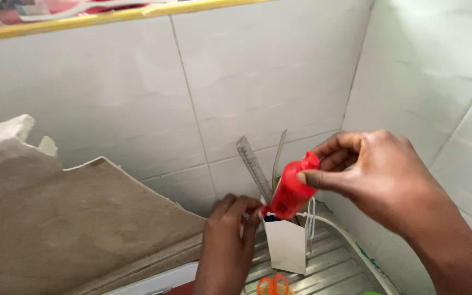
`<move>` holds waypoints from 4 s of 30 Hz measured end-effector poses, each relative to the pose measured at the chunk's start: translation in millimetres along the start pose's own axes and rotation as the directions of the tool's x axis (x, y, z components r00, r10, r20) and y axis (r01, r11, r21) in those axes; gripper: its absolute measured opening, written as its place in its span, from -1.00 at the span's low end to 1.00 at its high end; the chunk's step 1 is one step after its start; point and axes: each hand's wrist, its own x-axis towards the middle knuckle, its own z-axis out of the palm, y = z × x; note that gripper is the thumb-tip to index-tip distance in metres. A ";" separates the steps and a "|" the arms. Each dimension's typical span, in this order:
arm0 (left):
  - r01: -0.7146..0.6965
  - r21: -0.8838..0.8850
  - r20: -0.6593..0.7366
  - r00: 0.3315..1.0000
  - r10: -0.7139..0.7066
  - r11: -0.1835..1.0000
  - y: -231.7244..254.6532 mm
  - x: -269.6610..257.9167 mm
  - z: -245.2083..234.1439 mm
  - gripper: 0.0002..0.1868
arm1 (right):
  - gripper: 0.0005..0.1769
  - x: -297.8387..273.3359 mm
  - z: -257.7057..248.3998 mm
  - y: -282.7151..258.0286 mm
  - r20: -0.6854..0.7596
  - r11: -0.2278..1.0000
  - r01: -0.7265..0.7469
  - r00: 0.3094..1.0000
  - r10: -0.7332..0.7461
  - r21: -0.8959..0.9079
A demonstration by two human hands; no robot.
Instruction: The person picks up various stationery items from a white tray, including pens, a pencil sharpener, a glue stick, a paintbrush, a bottle of glue, and tape. They inspect each item and place them into a white wire holder or onto the countertop.
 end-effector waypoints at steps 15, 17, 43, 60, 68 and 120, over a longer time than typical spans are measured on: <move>0.183 0.319 0.258 0.928 -0.271 0.930 -59.7 -66.8 75.3 -0.32 | -0.56 -73.8 44.2 42.8 0.092 0.969 0.045 0.993 -0.069 0.245; 0.194 0.369 0.327 0.888 -0.323 0.909 -38.4 -69.9 60.8 -0.36 | -0.57 -78.7 43.8 45.8 0.076 0.975 0.052 0.995 -0.070 0.217; 0.300 0.005 0.068 0.952 -0.300 0.954 26.9 -127.5 -43.8 -0.82 | -0.60 -109.8 89.7 64.3 -0.101 0.952 0.227 0.972 -0.210 0.205; 0.065 0.130 0.299 0.949 -0.102 0.989 3.3 -124.7 -38.7 -0.65 | -0.64 -87.7 180.5 100.8 0.045 0.971 0.227 0.972 -0.231 0.078; -0.287 0.340 0.251 0.946 0.207 0.896 -10.3 -123.9 -24.3 -0.59 | -0.62 -87.4 179.1 100.1 0.076 0.982 0.190 0.979 -0.191 0.023; 0.455 -0.278 0.726 0.676 0.125 -0.846 -96.3 -39.1 264.0 -0.68 | -0.54 -80.9 122.1 84.0 -0.012 0.987 0.044 0.999 -0.042 0.153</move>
